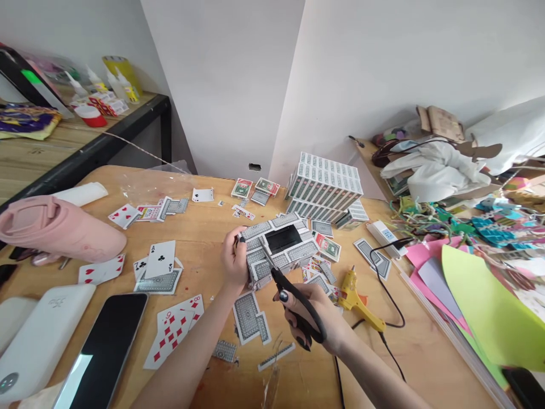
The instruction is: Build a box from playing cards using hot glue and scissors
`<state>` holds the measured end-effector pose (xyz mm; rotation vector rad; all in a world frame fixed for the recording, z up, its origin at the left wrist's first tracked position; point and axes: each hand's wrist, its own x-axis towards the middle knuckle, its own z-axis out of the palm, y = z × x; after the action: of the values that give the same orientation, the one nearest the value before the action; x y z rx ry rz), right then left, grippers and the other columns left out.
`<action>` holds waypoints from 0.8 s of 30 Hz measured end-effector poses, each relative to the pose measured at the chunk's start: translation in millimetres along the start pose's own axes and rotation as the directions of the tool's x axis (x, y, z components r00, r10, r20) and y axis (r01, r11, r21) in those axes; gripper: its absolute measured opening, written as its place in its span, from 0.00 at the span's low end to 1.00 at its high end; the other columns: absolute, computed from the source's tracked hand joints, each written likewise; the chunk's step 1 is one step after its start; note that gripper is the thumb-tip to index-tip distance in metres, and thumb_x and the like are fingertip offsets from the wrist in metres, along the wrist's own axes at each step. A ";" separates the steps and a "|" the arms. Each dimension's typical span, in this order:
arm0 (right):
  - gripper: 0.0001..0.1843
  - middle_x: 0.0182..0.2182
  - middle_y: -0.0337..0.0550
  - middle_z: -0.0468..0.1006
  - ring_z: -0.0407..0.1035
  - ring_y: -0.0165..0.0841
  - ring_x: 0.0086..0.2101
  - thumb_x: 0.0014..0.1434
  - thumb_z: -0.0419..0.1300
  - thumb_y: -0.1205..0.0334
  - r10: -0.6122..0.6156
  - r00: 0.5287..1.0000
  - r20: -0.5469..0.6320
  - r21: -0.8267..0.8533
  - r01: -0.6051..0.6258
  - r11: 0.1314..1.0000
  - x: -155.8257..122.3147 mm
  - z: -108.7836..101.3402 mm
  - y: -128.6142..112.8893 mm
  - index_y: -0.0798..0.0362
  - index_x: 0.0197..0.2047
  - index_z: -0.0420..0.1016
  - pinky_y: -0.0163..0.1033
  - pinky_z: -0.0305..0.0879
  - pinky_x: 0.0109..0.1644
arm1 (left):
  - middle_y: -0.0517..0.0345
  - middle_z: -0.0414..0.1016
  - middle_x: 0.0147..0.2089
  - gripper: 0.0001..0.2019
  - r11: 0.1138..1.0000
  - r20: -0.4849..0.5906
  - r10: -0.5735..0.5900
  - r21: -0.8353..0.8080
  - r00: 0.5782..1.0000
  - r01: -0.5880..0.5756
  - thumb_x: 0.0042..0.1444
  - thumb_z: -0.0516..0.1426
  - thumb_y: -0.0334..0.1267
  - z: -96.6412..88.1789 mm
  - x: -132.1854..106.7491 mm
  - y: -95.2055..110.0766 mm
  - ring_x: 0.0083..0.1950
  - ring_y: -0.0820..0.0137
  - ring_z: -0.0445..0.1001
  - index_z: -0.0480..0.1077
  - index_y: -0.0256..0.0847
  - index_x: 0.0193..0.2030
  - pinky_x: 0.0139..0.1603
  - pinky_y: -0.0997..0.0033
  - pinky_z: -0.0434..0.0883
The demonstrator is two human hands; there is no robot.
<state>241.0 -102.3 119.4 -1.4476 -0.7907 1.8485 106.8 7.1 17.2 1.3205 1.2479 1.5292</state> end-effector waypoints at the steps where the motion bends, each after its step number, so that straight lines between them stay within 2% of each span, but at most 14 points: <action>1: 0.25 0.13 0.31 0.61 0.55 0.21 0.10 0.46 0.62 0.42 -0.003 1.000 -0.002 -0.004 0.003 1.000 -0.1 0.6 0.0 0.56 0.23 0.61 0.27 0.47 0.11 | 0.53 0.71 0.46 0.13 1.000 0.002 0.002 0.001 1.000 -0.002 0.56 0.47 0.35 -0.1 0.1 -0.5 0.48 0.65 0.69 0.66 0.42 0.45 0.48 0.66 0.66; 14: 0.23 0.14 0.31 0.60 0.57 0.21 0.10 0.49 0.61 0.45 -0.035 0.999 0.014 -0.065 0.035 0.997 -0.9 -0.3 -3.3 0.56 0.20 0.60 0.26 0.50 0.11 | 0.53 0.71 0.46 0.13 1.000 -0.009 0.026 0.005 1.000 -0.026 0.55 0.47 0.35 0.0 0.6 -2.8 0.47 0.66 0.69 0.67 0.41 0.46 0.47 0.67 0.67; 19: 0.23 0.13 0.30 0.59 0.57 0.21 0.09 0.48 0.61 0.46 -0.067 0.998 -0.012 -0.120 0.065 0.991 -2.2 -1.3 -3.4 0.55 0.19 0.59 0.26 0.47 0.09 | 0.53 0.71 0.46 0.13 0.999 -0.021 0.049 0.017 0.999 -0.049 0.55 0.48 0.35 0.0 1.3 -2.5 0.47 0.66 0.69 0.67 0.41 0.45 0.47 0.67 0.66; 24: 0.22 0.13 0.30 0.61 0.56 0.21 0.09 0.46 0.63 0.48 -0.031 0.999 -0.029 -0.047 0.029 0.998 -0.4 -2.7 0.2 0.55 0.20 0.60 0.26 0.48 0.09 | 0.53 0.71 0.46 0.12 0.999 -0.027 0.043 0.023 0.999 -0.042 0.55 0.47 0.35 0.3 1.3 -2.3 0.47 0.66 0.69 0.67 0.41 0.44 0.48 0.67 0.66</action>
<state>243.7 -102.5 118.9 -1.4802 -0.8414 1.7935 106.7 8.9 15.3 1.3530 1.2649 1.5720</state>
